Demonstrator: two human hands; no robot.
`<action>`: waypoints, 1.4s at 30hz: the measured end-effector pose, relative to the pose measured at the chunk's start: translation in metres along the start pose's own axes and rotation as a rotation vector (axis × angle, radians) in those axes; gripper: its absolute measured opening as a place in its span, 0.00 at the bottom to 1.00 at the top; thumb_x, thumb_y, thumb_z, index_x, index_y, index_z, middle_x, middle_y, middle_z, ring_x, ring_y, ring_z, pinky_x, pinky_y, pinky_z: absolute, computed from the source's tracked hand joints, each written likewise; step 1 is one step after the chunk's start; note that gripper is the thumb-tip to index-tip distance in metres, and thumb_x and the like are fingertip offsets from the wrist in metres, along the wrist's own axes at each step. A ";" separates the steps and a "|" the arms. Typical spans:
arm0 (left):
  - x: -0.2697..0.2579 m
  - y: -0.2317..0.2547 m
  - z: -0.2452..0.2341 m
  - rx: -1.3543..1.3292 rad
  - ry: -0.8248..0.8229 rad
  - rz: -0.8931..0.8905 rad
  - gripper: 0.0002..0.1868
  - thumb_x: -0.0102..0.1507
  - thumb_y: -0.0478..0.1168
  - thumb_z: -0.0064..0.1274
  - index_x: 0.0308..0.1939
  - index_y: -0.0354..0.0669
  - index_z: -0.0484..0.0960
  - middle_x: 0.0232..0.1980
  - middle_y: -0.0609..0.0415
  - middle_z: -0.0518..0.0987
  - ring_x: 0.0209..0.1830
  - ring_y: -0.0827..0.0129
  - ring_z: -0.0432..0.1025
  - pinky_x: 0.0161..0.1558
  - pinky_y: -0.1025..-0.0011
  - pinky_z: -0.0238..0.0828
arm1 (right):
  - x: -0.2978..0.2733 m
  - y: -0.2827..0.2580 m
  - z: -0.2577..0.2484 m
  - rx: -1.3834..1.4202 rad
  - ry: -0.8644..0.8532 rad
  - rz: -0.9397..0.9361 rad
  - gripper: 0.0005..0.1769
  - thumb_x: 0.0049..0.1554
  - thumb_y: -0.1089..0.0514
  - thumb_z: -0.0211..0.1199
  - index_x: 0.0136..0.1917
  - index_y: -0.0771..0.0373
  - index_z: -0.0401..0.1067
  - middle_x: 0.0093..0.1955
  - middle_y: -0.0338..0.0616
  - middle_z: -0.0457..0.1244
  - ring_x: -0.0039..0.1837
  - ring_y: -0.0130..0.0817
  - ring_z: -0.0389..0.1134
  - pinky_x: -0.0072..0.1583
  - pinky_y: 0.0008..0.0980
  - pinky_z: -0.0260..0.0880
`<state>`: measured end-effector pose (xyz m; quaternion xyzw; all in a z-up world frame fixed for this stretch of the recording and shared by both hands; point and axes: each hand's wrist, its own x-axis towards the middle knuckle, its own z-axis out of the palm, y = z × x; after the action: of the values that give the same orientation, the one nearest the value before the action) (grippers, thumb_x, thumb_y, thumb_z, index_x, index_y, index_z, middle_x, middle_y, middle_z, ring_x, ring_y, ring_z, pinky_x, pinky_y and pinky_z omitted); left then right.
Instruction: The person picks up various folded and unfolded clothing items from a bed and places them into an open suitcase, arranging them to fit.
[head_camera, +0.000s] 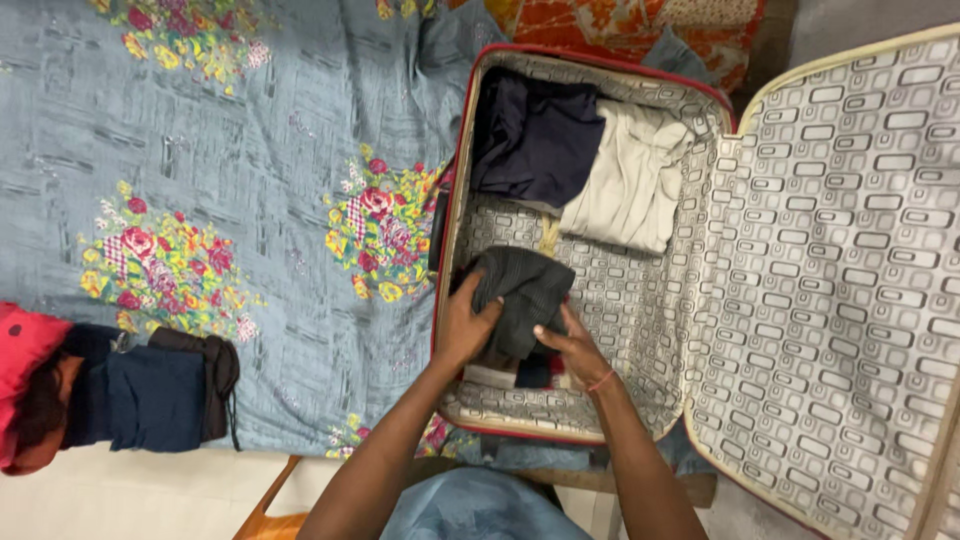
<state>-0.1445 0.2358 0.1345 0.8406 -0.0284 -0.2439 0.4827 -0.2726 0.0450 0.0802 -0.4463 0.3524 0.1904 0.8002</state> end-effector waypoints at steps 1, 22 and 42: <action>0.013 0.008 -0.003 -0.029 0.009 0.028 0.33 0.59 0.44 0.58 0.66 0.32 0.72 0.57 0.31 0.80 0.57 0.45 0.78 0.59 0.61 0.72 | 0.002 -0.020 0.010 -0.012 0.005 -0.104 0.47 0.52 0.61 0.70 0.78 0.67 0.49 0.72 0.53 0.59 0.70 0.39 0.63 0.69 0.34 0.65; 0.122 0.027 0.041 0.492 0.116 0.316 0.34 0.56 0.38 0.61 0.67 0.41 0.73 0.78 0.31 0.59 0.76 0.35 0.54 0.72 0.45 0.51 | 0.151 -0.065 -0.002 -0.680 0.550 -0.587 0.44 0.54 0.72 0.62 0.81 0.63 0.51 0.73 0.57 0.57 0.69 0.45 0.64 0.62 0.33 0.72; -0.018 -0.177 0.085 0.115 0.117 -0.347 0.59 0.53 0.42 0.68 0.80 0.35 0.48 0.75 0.33 0.64 0.73 0.43 0.62 0.71 0.59 0.59 | 0.022 0.078 0.028 -1.078 0.658 -0.225 0.51 0.43 0.59 0.76 0.74 0.67 0.55 0.60 0.62 0.58 0.64 0.62 0.59 0.66 0.51 0.59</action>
<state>-0.2312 0.2671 -0.0402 0.8719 0.1310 -0.2722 0.3853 -0.2954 0.1103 0.0287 -0.8554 0.3854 0.1086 0.3286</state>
